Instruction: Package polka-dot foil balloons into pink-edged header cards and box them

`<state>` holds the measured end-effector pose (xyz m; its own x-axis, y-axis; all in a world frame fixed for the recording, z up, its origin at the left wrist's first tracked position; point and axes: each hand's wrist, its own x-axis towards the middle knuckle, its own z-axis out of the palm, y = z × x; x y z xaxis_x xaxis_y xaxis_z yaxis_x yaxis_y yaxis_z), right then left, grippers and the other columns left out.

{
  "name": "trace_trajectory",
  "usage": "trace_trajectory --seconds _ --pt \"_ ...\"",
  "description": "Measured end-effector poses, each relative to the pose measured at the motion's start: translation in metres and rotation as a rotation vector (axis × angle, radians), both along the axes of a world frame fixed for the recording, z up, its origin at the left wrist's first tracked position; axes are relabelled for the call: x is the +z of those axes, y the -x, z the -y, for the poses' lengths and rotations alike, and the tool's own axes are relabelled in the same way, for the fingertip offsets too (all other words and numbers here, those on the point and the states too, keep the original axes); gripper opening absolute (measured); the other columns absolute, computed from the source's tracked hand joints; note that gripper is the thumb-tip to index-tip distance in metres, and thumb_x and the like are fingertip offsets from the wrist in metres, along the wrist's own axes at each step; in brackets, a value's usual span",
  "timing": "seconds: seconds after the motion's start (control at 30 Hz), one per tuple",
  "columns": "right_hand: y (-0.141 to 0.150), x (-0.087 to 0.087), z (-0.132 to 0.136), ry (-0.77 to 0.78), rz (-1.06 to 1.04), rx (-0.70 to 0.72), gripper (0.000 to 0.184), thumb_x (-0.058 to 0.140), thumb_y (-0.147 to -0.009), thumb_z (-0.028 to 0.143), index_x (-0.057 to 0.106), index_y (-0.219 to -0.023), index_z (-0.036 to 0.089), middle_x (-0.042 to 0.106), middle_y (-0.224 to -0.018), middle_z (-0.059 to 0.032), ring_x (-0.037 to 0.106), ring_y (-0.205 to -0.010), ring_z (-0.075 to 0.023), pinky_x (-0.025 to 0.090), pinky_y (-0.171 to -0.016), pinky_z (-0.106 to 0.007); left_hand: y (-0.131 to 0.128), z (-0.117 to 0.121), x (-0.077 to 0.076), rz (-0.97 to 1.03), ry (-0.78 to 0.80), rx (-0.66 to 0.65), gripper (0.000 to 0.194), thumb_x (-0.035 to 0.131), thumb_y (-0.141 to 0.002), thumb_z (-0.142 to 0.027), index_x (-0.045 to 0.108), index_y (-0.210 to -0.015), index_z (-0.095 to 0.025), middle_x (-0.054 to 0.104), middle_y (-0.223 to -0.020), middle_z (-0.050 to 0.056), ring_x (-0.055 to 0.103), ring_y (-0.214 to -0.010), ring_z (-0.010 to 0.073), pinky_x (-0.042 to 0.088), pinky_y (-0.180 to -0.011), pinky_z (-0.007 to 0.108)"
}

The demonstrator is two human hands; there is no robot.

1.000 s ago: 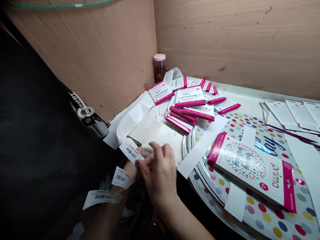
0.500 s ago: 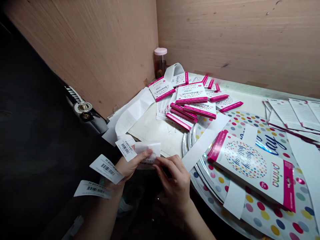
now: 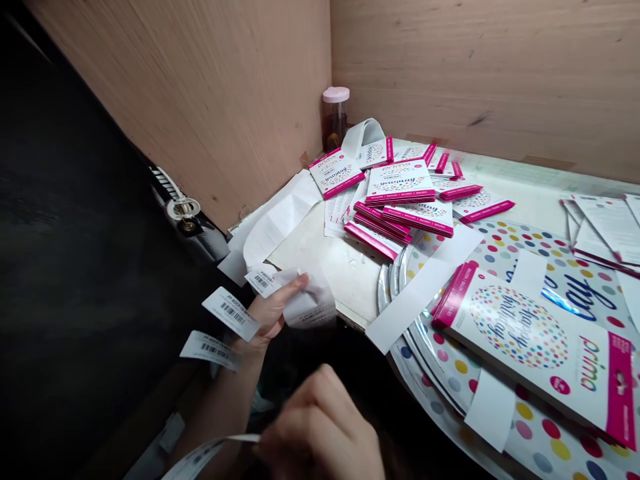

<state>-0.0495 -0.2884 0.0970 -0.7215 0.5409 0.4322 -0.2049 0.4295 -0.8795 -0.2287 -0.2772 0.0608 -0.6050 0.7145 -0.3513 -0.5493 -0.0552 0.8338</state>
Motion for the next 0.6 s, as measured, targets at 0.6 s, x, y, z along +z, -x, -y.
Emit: trace_trajectory --seconds 0.6 --pt "0.028 -0.067 -0.073 -0.216 0.096 -0.408 0.022 0.062 -0.090 0.022 0.055 -0.111 0.024 0.056 -0.108 -0.0081 0.055 -0.103 -0.0243 0.049 -0.087 -0.044 -0.003 -0.007 0.003 0.035 -0.054 0.028 0.038 0.090 -0.058 -0.031 0.070 -0.086 -0.016 0.074 -0.097 0.006 0.067 -0.104 0.0265 0.053 -0.090 0.034"
